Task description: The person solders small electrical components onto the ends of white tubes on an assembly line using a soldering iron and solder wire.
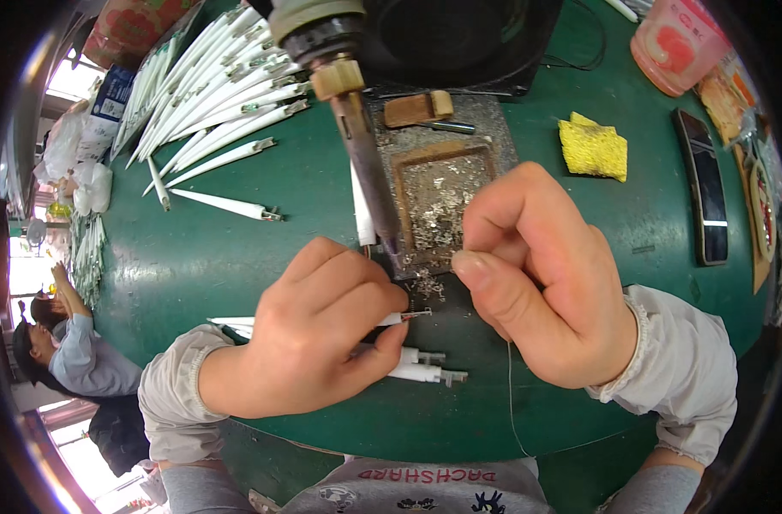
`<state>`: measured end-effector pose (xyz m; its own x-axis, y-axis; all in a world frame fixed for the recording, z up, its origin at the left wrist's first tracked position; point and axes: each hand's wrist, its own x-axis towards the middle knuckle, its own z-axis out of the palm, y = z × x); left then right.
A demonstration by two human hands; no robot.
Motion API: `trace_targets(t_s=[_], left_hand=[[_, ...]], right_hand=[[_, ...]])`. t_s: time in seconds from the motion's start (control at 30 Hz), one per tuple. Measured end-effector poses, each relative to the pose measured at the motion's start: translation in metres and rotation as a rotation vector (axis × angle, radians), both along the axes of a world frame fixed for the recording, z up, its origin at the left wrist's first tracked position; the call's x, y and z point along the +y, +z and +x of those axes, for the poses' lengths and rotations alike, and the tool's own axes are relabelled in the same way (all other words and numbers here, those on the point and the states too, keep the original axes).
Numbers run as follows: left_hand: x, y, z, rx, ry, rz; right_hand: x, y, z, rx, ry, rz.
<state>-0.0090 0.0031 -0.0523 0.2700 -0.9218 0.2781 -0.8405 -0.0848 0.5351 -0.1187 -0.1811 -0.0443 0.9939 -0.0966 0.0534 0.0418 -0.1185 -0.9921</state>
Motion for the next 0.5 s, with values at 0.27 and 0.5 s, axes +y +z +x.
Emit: trace_targets(t_s=[0.27, 0.5], left_hand=[[0.018, 0.046, 0.036, -0.402, 0.192, 0.265], [0.029, 0.039, 0.07, -0.357, 0.179, 0.365]], right_hand=[[0.0, -0.001, -0.001, -0.019, -0.005, -0.091], [0.003, 0.005, 0.003, 0.031, 0.07, -0.086]])
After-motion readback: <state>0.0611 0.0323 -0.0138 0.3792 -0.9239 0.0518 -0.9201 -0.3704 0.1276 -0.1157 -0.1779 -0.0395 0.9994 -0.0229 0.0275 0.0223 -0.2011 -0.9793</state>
